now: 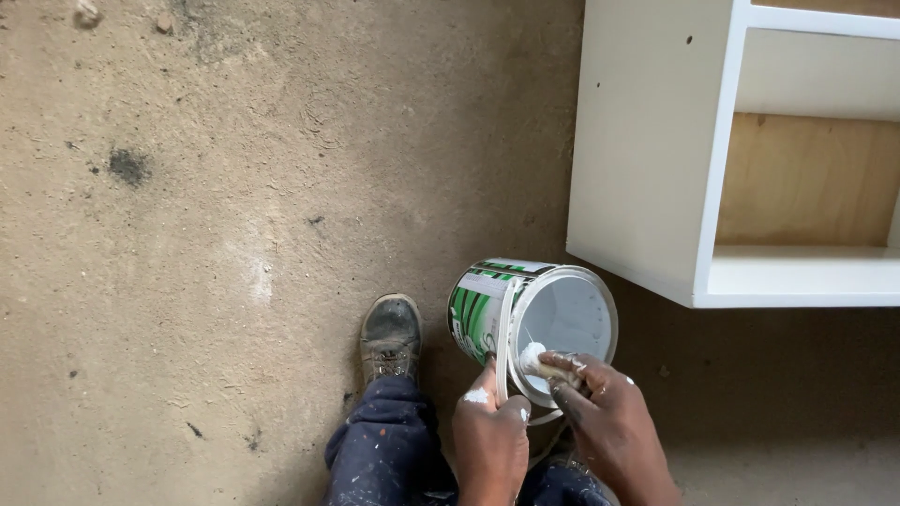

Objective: Applying white paint to the edges of a large wooden shelf unit using a rag dipped in a paint can.

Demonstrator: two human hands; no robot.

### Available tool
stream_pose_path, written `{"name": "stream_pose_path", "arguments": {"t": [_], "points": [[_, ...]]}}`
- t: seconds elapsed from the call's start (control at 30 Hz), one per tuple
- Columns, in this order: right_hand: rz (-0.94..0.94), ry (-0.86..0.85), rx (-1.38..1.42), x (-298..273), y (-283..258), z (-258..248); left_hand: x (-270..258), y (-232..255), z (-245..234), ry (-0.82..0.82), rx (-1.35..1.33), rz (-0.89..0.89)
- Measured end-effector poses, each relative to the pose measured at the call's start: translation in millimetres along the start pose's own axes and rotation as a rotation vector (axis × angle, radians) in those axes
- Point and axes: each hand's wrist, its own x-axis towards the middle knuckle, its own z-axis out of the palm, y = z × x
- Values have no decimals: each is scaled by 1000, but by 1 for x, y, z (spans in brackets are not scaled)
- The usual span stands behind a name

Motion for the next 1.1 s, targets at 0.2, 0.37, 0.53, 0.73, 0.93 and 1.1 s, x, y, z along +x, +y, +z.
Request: {"name": "stream_pose_path", "arguments": {"t": [0.2,0.37,0.53,0.73,0.93,1.1], "points": [[2,-22,9,39,37,-13,11,-17,6,-4,46,8],[239,35,507,67,68,-16,8,-11,7,-29,-25,-9],[376,123,701,69,88,-11,12,-14,9,-32,-138,16],[210,164,638,28,63,7,8,-8,6,17,-71,-48],[162,167,510,18,42,14,8,-7,3,17,-44,-66],[227,63,444,24,26,4,11,-11,3,-19,80,-99]]}}
